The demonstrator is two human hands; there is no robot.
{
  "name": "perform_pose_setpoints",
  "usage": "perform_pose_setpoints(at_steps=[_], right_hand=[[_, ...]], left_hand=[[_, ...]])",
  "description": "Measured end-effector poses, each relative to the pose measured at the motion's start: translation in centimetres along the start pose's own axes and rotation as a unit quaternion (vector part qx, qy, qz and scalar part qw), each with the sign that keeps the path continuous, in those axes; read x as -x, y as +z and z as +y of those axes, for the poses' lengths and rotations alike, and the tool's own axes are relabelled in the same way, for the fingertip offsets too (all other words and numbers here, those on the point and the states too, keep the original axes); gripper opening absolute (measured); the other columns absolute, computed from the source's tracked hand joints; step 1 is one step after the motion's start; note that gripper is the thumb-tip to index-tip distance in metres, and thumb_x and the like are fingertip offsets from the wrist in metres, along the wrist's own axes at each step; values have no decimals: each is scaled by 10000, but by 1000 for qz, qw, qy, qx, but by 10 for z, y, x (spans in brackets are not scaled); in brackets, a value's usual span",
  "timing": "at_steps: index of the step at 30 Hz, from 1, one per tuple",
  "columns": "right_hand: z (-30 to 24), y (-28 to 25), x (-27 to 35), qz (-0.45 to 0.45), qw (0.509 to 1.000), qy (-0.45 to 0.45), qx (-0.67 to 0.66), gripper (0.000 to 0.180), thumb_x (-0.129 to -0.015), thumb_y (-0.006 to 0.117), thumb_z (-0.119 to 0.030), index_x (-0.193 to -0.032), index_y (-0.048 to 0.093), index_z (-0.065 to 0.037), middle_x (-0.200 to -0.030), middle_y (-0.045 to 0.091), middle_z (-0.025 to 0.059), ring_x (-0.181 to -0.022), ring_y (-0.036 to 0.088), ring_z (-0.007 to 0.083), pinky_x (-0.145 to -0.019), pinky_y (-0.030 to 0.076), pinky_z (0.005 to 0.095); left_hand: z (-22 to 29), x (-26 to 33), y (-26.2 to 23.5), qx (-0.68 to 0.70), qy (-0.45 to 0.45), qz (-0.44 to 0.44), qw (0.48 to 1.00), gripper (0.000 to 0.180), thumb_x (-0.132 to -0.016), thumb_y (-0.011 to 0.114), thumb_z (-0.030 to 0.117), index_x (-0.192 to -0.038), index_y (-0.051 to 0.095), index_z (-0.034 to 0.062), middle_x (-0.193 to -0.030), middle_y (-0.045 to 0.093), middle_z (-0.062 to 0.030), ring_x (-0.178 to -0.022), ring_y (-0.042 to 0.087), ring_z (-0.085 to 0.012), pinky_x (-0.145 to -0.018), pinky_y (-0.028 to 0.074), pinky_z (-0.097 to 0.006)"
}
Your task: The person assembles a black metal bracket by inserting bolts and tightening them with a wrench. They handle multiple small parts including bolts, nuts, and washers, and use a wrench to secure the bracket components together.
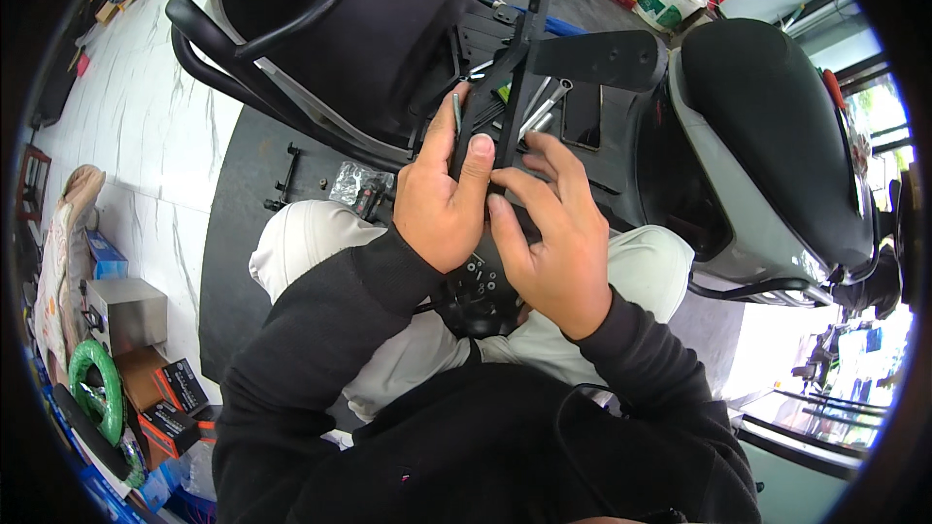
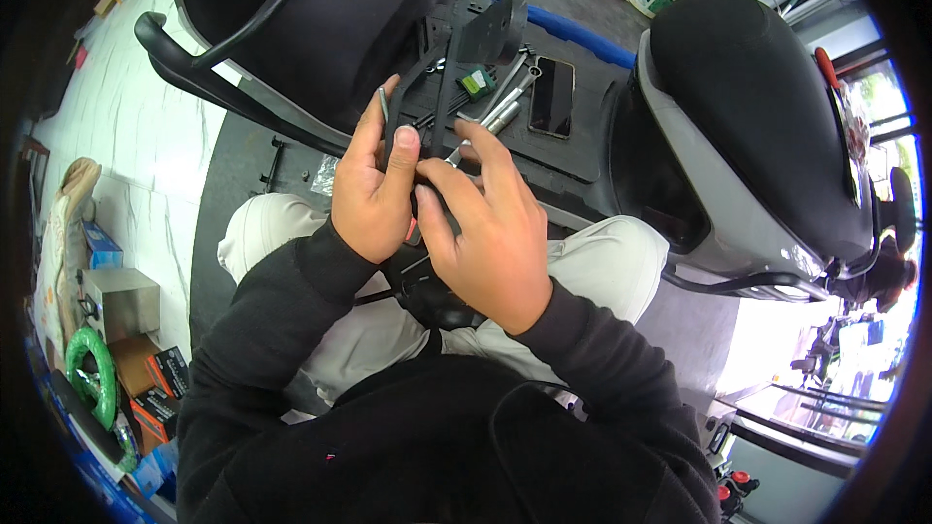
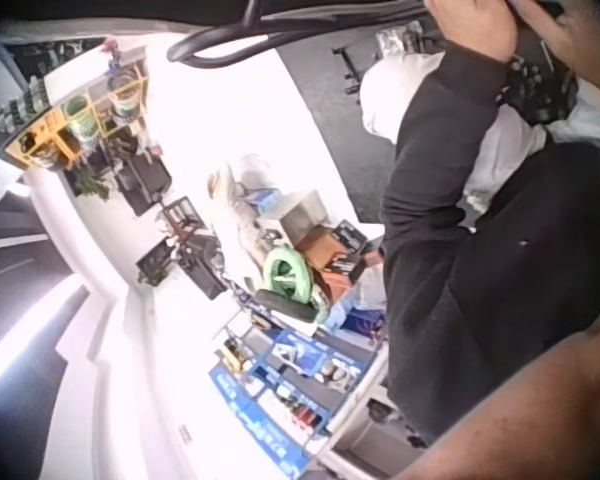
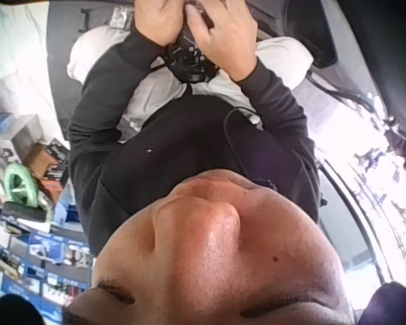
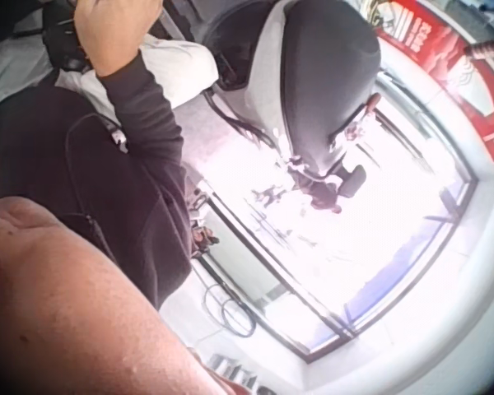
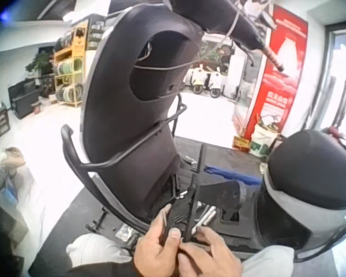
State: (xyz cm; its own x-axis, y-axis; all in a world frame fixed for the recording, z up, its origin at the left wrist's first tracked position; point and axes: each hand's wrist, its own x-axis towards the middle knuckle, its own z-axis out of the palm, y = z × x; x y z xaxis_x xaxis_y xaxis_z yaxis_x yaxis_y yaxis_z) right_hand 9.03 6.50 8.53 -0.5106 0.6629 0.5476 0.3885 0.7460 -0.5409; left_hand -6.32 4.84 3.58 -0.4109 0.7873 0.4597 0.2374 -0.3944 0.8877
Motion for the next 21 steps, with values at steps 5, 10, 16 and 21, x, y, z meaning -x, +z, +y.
perform_pose_setpoints(at_steps=[5, 10, 16, 21], right_hand=[[13, -1, -8, -15, 976, 125, -178, 374, -962, 748, -137, -1272, 612, 23, -1277, 661, 191, -1038, 741, 272, -866, 595, 368], [38, 18, -16, -30, 730, 320, -603, 566, -1122, 527, -466, -1475, 490, -25, -1310, 635, 105, -1232, 621, 185, -1020, 501, 339], [54, 39, -13, 40, 629, 329, -704, 404, -1136, 515, -426, -1341, 561, -81, -1191, 659, 25, -998, 620, 112, -918, 524, 284], [67, 29, -2, 44, 620, 349, -702, 350, -1160, 459, -356, -1231, 608, -48, -1033, 689, 51, -881, 662, 109, -780, 555, 304]], left_hand=[[15, 10, -5, 68, -123, -30, 990, 589, -1126, 532, 286, -1613, 364, 0, -1080, 718, -114, -822, 650, -76, -686, 536, -251], [29, 5, 5, 104, -112, -59, 987, 572, -1131, 513, 254, -1621, 345, 10, -1106, 712, -81, -802, 641, -73, -692, 536, -247], [27, 8, 33, -144, -56, -150, 977, 604, -1111, 537, 282, -1609, 369, -15, -1393, 647, -282, -1238, 683, -353, -1053, 501, -389], [48, 7, 34, -142, -98, -233, 957, 646, -1127, 457, 285, -1677, 232, 31, -1204, 689, -225, -927, 719, -292, -865, 572, -386]])
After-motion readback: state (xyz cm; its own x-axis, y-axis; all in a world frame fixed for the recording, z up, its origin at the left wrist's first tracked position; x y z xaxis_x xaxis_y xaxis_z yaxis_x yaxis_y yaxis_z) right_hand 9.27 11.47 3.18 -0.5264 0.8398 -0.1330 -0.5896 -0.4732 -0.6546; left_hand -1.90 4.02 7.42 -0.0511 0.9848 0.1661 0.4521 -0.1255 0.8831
